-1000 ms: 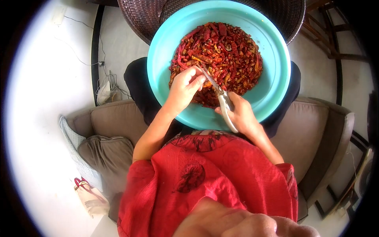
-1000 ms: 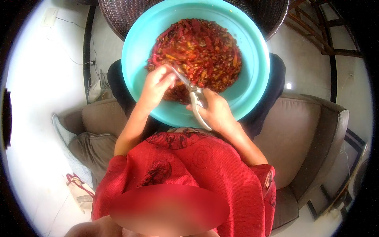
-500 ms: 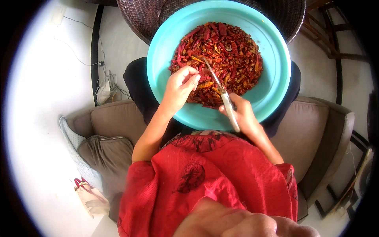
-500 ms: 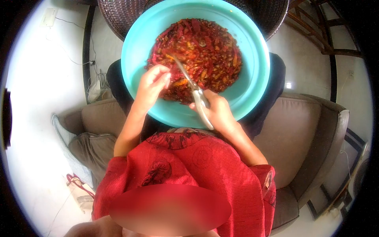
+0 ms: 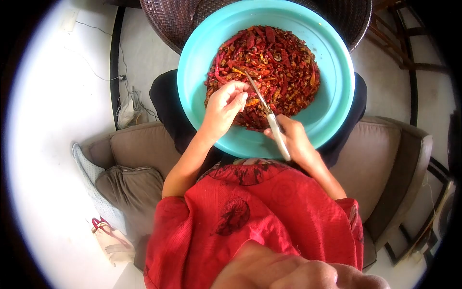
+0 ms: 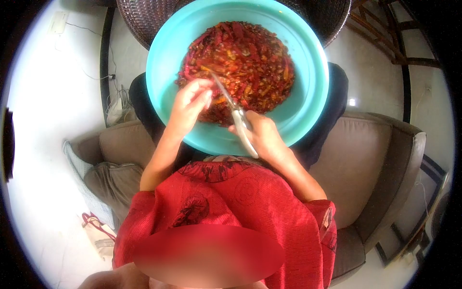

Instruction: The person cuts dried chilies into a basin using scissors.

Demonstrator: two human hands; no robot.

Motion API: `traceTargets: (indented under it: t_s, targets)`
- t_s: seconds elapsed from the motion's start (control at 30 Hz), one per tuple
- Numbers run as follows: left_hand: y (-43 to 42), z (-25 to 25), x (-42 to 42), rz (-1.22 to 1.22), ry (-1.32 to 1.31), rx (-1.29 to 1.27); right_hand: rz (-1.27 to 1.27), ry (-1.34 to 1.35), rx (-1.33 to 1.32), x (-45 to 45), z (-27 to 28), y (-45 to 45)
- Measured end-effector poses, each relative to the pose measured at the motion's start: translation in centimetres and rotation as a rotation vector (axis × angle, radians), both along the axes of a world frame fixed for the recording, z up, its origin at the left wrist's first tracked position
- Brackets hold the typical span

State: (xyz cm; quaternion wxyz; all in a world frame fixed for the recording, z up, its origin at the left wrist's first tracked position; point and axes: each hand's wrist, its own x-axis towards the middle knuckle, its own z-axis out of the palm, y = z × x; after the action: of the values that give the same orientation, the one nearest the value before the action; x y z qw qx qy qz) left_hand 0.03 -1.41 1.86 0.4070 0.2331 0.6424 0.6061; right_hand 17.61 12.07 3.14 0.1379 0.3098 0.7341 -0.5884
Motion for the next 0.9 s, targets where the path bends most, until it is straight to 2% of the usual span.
traceTargets:
  t_s: [0.13, 0.2, 0.43, 0.6, 0.77, 0.9]
  targets:
    - [0.03, -0.05, -0.08, 0.015, 0.004, 0.004, -0.060, -0.004, -0.114, -0.01, 0.47, -0.21]
    - [0.01, -0.10, -0.13, 0.038, -0.008, 0.022, -0.002, 0.034, 0.068, -0.06, 0.65, -0.15]
    - [0.38, -0.02, 0.29, 0.044, -0.043, 0.037, 0.028, 0.080, 0.197, -0.17, 0.36, -0.51]
    - [0.24, 0.01, -0.02, 0.045, -0.004, 0.009, -0.009, 0.042, 0.027, -0.02, 0.23, -0.31]
    - [0.19, 0.23, -0.36, 0.047, 0.005, -0.057, -0.025, 0.040, 0.013, -0.07, 0.39, -0.25]
    - [0.16, -0.19, -0.29, 0.051, -0.022, 0.005, -0.042, -0.010, -0.102, -0.03, 0.30, -0.18]
